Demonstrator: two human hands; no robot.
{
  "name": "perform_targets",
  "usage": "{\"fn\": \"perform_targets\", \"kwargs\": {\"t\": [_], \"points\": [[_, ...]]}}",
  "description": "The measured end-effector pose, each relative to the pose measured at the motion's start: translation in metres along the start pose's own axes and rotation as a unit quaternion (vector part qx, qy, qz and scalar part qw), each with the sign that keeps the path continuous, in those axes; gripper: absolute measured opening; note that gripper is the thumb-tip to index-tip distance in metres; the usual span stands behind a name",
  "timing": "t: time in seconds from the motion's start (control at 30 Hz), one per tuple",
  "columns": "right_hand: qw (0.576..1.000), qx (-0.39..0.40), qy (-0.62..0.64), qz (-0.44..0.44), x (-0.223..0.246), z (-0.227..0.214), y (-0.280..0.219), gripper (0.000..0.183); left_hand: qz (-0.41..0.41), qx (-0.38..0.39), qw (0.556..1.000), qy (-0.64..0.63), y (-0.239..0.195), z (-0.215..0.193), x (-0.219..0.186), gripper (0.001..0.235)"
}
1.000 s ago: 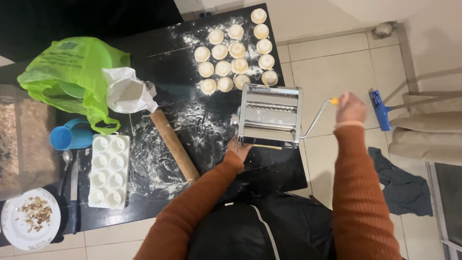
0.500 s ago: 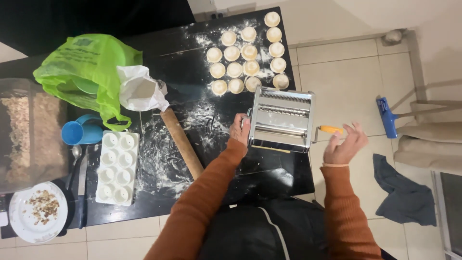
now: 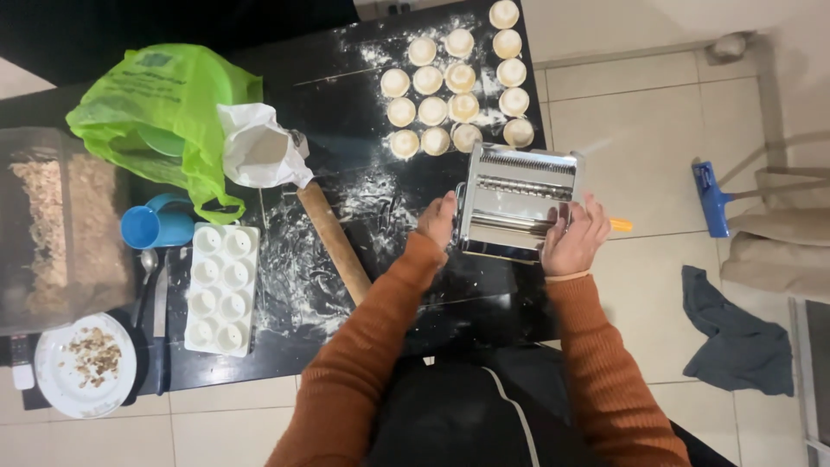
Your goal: Rolling out dough with a rolling pin and then using a manual pasta machine to flatten it into sheets.
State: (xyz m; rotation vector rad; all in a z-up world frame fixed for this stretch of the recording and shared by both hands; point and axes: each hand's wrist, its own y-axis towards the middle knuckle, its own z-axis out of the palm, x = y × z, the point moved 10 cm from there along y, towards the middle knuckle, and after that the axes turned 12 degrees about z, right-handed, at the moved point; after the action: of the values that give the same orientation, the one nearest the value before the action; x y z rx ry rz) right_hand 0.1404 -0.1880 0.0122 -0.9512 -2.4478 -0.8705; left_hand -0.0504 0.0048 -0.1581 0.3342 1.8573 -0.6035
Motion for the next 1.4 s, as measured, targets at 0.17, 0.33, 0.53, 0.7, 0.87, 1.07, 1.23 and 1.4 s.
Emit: {"fn": "perform_targets", "kwargs": {"t": [0.17, 0.33, 0.53, 0.7, 0.87, 1.07, 1.23, 1.4], "points": [[1.000, -0.013, 0.008, 0.009, -0.001, -0.002, 0.001, 0.040, -0.016, -0.001, 0.999, 0.050, 0.004, 0.002, 0.000, 0.064], [1.000, -0.011, 0.021, 0.018, 0.001, -0.005, 0.002, 0.039, 0.032, -0.022, 0.994, 0.103, 0.008, 0.011, 0.025, 0.067], [1.000, -0.003, 0.025, 0.012, 0.003, -0.005, 0.004, 0.043, 0.005, -0.034, 0.995, 0.094, -0.003, 0.003, -0.001, 0.066], [0.999, -0.006, 0.029, 0.014, 0.005, -0.007, 0.006, 0.043, 0.054, -0.052, 0.992, 0.099, -0.002, 0.010, 0.004, 0.064], [0.999, -0.012, 0.045, 0.026, -0.005, -0.008, 0.004, 0.041, 0.009, 0.030, 0.998, -0.063, -0.002, 0.016, 0.055, 0.072], [0.957, -0.039, 0.186, 0.219, -0.103, 0.003, -0.065, 0.031, -0.017, -0.012, 0.922, -0.388, -0.040, 0.011, 0.179, 0.028], [0.890, 0.015, 0.240, 0.389, -0.171, 0.073, -0.151, 0.022, 0.158, 0.002, 0.982, -0.107, -0.068, 0.043, 0.135, 0.022], [0.867, 0.064, 0.283, 0.405, -0.153, 0.080, -0.148, 0.028, 0.232, -0.122, 0.958, -0.113, -0.062, 0.031, 0.150, 0.028]]}}
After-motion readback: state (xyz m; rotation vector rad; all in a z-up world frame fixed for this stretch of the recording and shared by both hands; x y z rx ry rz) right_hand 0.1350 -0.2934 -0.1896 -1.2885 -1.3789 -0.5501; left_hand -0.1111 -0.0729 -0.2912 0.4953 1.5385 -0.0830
